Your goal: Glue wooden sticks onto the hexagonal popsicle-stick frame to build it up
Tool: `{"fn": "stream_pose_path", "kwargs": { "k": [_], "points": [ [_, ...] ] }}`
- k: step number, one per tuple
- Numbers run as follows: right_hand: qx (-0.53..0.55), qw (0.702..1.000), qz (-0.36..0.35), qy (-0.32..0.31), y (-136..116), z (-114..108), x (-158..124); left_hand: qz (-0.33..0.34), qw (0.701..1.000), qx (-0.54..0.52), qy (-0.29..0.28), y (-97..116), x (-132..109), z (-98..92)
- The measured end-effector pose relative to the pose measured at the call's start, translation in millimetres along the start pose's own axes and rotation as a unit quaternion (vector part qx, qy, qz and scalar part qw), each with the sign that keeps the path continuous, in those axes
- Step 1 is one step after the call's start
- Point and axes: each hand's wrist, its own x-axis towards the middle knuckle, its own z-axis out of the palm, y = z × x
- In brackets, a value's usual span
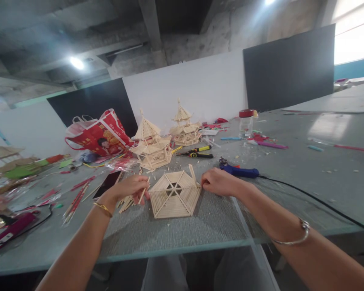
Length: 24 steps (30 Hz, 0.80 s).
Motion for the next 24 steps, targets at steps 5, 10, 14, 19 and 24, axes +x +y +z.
{"fn": "stream_pose_path", "kwargs": {
  "k": [5, 10, 14, 19, 24],
  "points": [
    [0.017, 1.000, -0.016, -0.010, 1.4, 1.0, -0.8, -0.004, 1.000, -0.007, 0.007, -0.7, 1.4, 0.4],
    [0.029, 0.999, -0.018, -0.015, 2.5, 0.6, -1.2, -0.002, 1.000, -0.012, 0.005, -3.6, 4.3, -0.3],
    [0.037, 0.999, -0.014, -0.021, -0.3, -1.8, -2.1, -0.002, 1.000, -0.019, 0.018, -7.1, 7.3, -1.3],
    [0.052, 0.998, -0.007, -0.034, -3.3, -2.8, -3.2, -0.004, 0.999, -0.033, 0.030, -7.2, 7.8, -0.9],
    [0.060, 0.997, 0.006, -0.042, -3.8, -3.5, -4.5, -0.005, 0.999, -0.045, 0.020, -5.9, 8.3, -0.2]
  ]
}}
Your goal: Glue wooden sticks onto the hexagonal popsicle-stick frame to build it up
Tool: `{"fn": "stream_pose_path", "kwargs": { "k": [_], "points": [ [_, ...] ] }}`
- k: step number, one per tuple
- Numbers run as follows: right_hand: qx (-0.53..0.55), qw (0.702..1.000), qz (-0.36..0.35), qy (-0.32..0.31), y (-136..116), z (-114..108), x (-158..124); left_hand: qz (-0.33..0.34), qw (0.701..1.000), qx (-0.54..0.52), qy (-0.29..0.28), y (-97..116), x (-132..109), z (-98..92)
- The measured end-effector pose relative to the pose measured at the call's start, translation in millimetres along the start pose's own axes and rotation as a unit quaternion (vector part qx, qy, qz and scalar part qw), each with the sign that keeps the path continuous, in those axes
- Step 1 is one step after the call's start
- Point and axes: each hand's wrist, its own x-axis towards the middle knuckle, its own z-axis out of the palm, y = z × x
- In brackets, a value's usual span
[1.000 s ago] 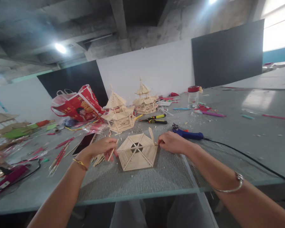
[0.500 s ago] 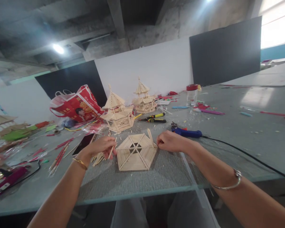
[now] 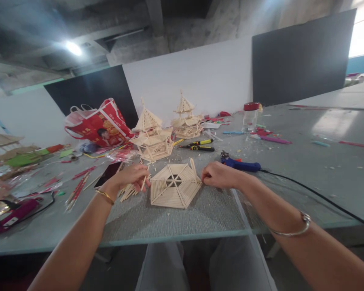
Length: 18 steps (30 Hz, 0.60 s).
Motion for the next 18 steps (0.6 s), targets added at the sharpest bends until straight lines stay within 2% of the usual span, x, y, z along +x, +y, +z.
{"fn": "stream_pose_path", "kwargs": {
  "k": [5, 10, 13, 15, 18],
  "points": [
    [0.000, 1.000, 0.012, -0.007, -3, -2, 0, 0.007, 1.000, 0.017, 0.000, -2, 1, -1.4],
    [0.000, 1.000, 0.016, -0.015, -3, -3, -1, 0.031, 0.997, 0.060, 0.049, 0, -2, -6.2],
    [0.007, 1.000, 0.017, -0.022, -1, -2, -1, 0.054, 0.994, 0.077, 0.049, 4, -9, -7.2],
    [0.010, 0.999, 0.024, -0.024, -1, -1, -1, 0.082, 0.993, 0.089, -0.002, 8, -16, -5.8],
    [0.026, 0.998, 0.038, -0.032, -1, 0, -1, 0.112, 0.977, 0.072, -0.164, 11, -25, -1.6]
  ]
}}
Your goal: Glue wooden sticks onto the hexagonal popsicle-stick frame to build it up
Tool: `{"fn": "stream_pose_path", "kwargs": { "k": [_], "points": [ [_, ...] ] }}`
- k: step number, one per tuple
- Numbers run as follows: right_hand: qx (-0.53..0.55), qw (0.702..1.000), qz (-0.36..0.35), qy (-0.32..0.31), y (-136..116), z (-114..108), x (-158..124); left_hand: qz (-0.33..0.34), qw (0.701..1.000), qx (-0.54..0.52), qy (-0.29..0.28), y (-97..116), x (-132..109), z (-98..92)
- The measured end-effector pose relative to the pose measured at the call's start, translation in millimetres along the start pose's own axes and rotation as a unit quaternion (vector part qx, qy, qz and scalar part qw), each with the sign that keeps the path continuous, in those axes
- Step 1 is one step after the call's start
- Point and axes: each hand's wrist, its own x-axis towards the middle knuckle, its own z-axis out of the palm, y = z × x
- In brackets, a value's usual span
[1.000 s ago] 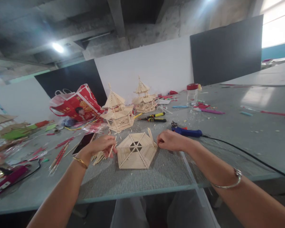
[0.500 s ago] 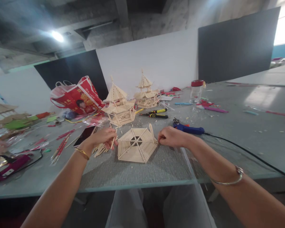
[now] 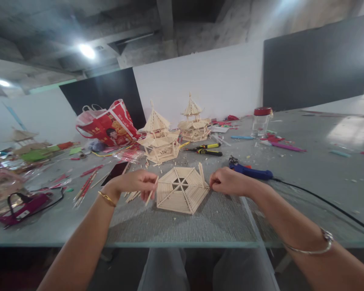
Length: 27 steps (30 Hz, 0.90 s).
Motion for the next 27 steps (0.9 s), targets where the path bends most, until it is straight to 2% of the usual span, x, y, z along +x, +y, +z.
{"fn": "stream_pose_path", "kwargs": {
  "k": [1, 3, 6, 27],
  "points": [
    [0.008, 1.000, 0.001, -0.001, -0.2, 0.1, -0.1, 0.011, 0.999, -0.020, -0.046, 1.2, -1.2, 1.9],
    [0.018, 1.000, 0.001, -0.003, -0.2, 0.1, -0.1, 0.027, 0.993, -0.055, -0.102, 1.8, -1.8, 4.7],
    [0.029, 1.000, 0.008, -0.003, 0.8, 0.3, 0.0, 0.033, 0.988, -0.078, -0.129, 0.0, -0.1, 6.1],
    [0.034, 0.999, 0.013, -0.006, 0.4, -1.3, 0.0, 0.014, 0.983, -0.103, -0.153, -1.8, 6.5, 10.5]
  ]
}}
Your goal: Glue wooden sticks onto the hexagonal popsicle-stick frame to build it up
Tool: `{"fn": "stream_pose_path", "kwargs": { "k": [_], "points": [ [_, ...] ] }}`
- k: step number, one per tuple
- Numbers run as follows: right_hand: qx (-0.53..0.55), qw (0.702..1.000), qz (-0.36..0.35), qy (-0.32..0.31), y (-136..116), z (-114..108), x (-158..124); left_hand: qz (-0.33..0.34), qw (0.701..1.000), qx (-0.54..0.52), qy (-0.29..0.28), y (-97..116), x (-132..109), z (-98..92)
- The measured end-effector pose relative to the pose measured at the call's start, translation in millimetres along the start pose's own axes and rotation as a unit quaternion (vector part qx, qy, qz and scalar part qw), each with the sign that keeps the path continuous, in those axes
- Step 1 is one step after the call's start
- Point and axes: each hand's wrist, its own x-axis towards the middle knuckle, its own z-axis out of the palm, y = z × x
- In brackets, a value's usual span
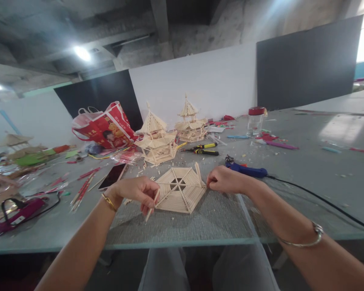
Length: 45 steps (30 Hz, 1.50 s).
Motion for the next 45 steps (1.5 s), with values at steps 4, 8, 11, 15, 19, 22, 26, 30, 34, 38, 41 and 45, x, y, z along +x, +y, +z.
{"fn": "stream_pose_path", "kwargs": {
  "k": [4, 8, 11, 15, 19, 22, 26, 30, 34, 38, 41, 45],
  "points": [
    [0.007, 1.000, 0.002, -0.001, 0, 0, -1, 0.001, 1.000, -0.002, -0.003, 0, 1, 0.1],
    [0.013, 1.000, 0.007, -0.003, -1, -1, -1, 0.005, 1.000, 0.001, -0.004, 0, 2, -0.5],
    [0.014, 1.000, 0.012, -0.005, -1, -1, -1, 0.024, 1.000, 0.009, 0.010, 2, 2, -0.8],
    [0.013, 1.000, 0.009, -0.004, 1, 0, 0, 0.068, 0.996, 0.020, 0.058, 5, 1, 1.1],
    [0.018, 1.000, 0.001, 0.001, 3, 1, 0, 0.083, 0.991, 0.037, 0.098, 9, 3, 4.8],
    [0.023, 1.000, -0.003, 0.002, 4, 2, 0, 0.109, 0.981, 0.042, 0.153, 18, 8, 9.2],
    [0.023, 1.000, 0.002, 0.007, 4, 1, 1, 0.155, 0.954, 0.057, 0.250, 39, 17, 22.6],
    [0.021, 1.000, 0.003, 0.008, 4, 0, 2, 0.163, 0.928, 0.126, 0.310, 44, 34, 41.5],
    [0.019, 1.000, -0.004, 0.006, 3, 0, 1, 0.141, 0.925, 0.129, 0.328, 32, 51, 54.9],
    [0.020, 1.000, -0.007, 0.006, 3, 1, 1, 0.137, 0.914, 0.157, 0.348, 26, 53, 60.5],
    [0.019, 1.000, 0.000, 0.008, 3, 2, 1, 0.143, 0.907, 0.185, 0.351, 28, 49, 62.9],
    [0.013, 1.000, 0.008, 0.001, -2, 0, 0, 0.148, 0.902, 0.198, 0.354, 30, 46, 65.3]
  ]
}}
